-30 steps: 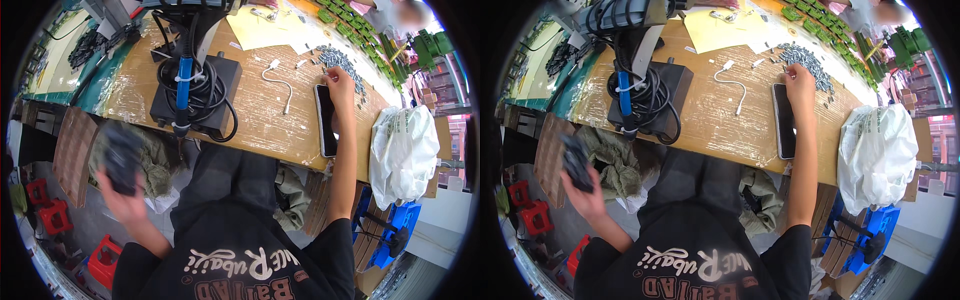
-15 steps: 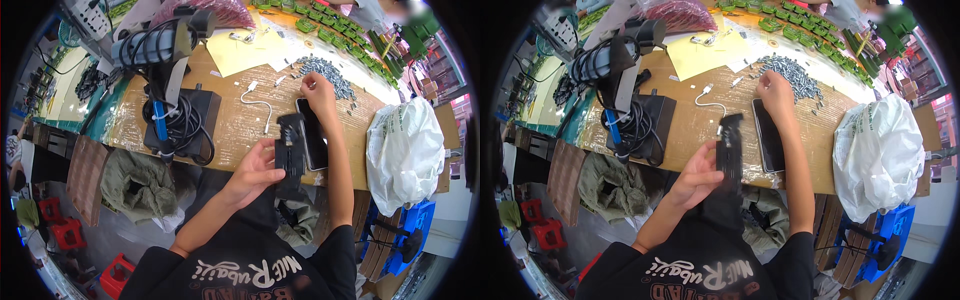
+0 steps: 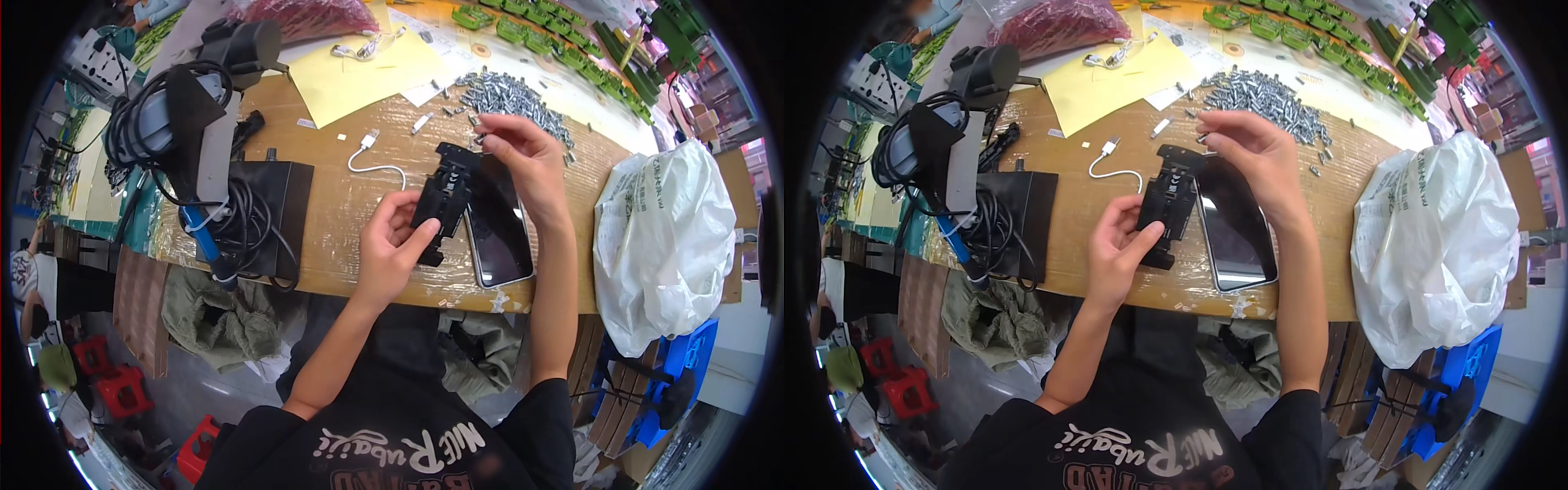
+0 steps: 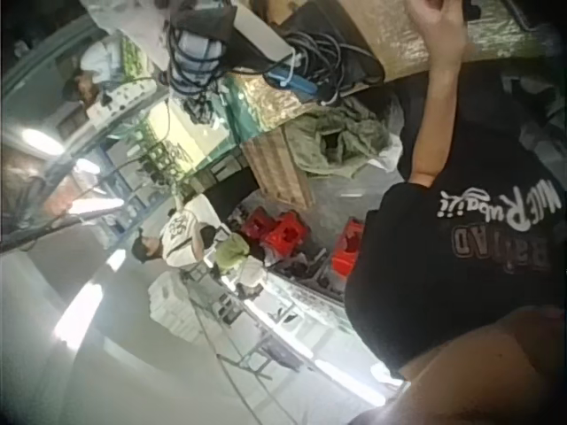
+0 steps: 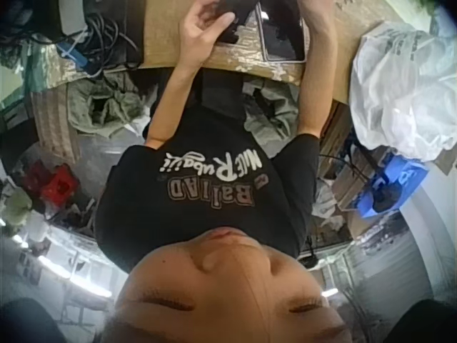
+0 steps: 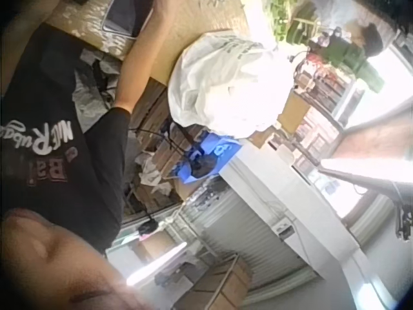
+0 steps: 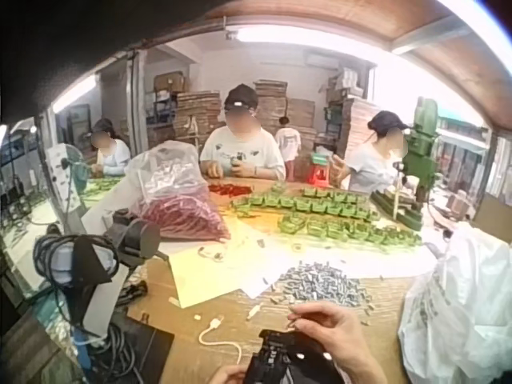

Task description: Assembling small plastic electronic or mechanical components at a factory workbench.

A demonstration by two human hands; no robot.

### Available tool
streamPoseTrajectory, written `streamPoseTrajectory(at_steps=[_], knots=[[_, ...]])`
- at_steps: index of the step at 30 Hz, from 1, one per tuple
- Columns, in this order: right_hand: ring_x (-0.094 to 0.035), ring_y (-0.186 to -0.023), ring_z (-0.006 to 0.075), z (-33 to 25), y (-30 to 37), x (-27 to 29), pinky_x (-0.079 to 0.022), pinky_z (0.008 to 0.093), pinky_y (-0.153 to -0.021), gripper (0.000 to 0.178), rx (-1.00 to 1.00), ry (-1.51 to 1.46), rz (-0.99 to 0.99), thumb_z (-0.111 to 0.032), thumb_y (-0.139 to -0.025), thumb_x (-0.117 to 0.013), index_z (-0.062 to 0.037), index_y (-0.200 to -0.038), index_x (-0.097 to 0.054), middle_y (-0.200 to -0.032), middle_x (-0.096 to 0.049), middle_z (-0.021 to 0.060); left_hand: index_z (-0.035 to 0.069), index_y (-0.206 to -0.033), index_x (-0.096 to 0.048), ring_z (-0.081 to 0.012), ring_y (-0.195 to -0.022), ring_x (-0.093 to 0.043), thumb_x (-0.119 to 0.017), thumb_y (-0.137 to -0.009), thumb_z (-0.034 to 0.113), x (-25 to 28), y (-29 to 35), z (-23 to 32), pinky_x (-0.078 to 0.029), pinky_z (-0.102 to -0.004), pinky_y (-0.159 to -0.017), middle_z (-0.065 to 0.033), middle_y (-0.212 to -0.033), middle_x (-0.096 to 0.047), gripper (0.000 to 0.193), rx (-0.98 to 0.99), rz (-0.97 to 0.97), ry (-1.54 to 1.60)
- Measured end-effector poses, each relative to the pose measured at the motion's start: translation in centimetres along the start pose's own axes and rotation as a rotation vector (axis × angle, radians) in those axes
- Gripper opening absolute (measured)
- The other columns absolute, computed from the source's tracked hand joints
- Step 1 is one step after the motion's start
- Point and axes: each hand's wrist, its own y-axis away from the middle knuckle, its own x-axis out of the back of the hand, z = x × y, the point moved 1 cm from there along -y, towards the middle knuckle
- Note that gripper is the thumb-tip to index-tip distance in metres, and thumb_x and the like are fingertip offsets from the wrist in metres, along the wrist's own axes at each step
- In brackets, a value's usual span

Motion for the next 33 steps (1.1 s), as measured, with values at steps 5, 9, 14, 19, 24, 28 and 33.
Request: streamPoseTrajectory(at_steps=[5,9,14,19,24,28,33], knots=[[-0.059,-0.083,0.0138,-0.3,0.6,-0.1,-0.047,0.0234,-0.076,0.019,0.130,0.068,-0.087,0.003,-0.076,-0.059,0.0034,-0.096,-0.059,-0.090,-0.061,0.0086,-0.002,-0.103,-0.051,-0.0073,-0.079,-0.052,-0.058,-0.079,0.000,0.0,0.0,-0.3,-0.043,-0.0198,-0.069,-0.0037,-0.090,-0.052,0.026,-0.125,-0.001,-0.158],[-0.058,-0.083,0.0132,-0.8,0.8,-0.3,-0.047,0.0233,-0.076,0.024,0.158,0.156,-0.086,0.005,-0.074,-0.059,0.0028,-0.098,-0.058,-0.088,-0.061,0.0085,-0.001,-0.104,-0.053,-0.0065,-0.073,-0.049,-0.058,-0.078,0.001,0.1,-0.2,-0.4,-0.041,-0.0193,-0.063,-0.0016,-0.085,-0.049,0.026,-0.182,0.034,-0.197],[-0.056,-0.081,0.0113,-0.1,0.7,-1.0,-0.046,0.0222,-0.076,0.027,0.178,0.159,-0.088,0.006,-0.073,-0.059,0.0028,-0.100,-0.057,-0.085,-0.058,0.0060,0.000,-0.104,-0.055,-0.0078,-0.069,-0.048,-0.059,-0.078,0.001,0.1,0.2,-0.3,-0.040,-0.0202,-0.062,-0.0027,-0.083,-0.050,0.026,-0.211,0.064,-0.309],[-0.054,-0.076,0.0098,-0.2,0.8,-1.2,-0.045,0.0213,-0.073,0.031,0.186,0.148,-0.081,0.007,-0.073,-0.058,0.0018,-0.103,-0.056,-0.079,-0.056,0.0035,0.001,-0.104,-0.057,-0.0122,-0.069,-0.049,-0.059,-0.077,0.002,0.4,0.3,-0.4,-0.041,-0.0229,-0.063,-0.0054,-0.079,-0.049,0.028,-0.253,0.053,-0.365],[-0.053,-0.075,0.0096,-0.4,0.9,-1.5,-0.045,0.0212,-0.072,0.036,0.213,0.228,-0.078,0.008,-0.073,-0.058,0.0002,-0.108,-0.054,-0.080,-0.055,0.0034,0.002,-0.104,-0.057,-0.0141,-0.070,-0.049,-0.058,-0.077,0.001,0.3,0.4,0.1,-0.040,-0.0237,-0.063,-0.0059,-0.079,-0.048,0.027,-0.345,0.063,-0.502],[-0.053,-0.076,0.0095,-0.2,1.0,-1.6,-0.045,0.0211,-0.072,0.038,0.239,0.185,-0.065,0.008,-0.073,-0.058,-0.0001,-0.110,-0.053,-0.081,-0.055,0.0038,0.002,-0.103,-0.057,-0.0151,-0.069,-0.049,-0.057,-0.078,0.002,0.3,0.4,0.0,-0.040,-0.0244,-0.062,-0.0061,-0.079,-0.047,0.025,-0.379,0.073,-0.500],[-0.052,-0.077,0.0092,-0.3,1.0,-1.5,-0.044,0.0212,-0.072,0.039,0.223,0.224,-0.089,0.008,-0.073,-0.058,-0.0004,-0.111,-0.053,-0.084,-0.055,0.0040,0.002,-0.103,-0.057,-0.0149,-0.066,-0.048,-0.056,-0.079,0.002,0.4,0.4,0.2,-0.040,-0.0250,-0.059,-0.0057,-0.078,-0.046,0.025,-0.414,0.057,-0.549]])
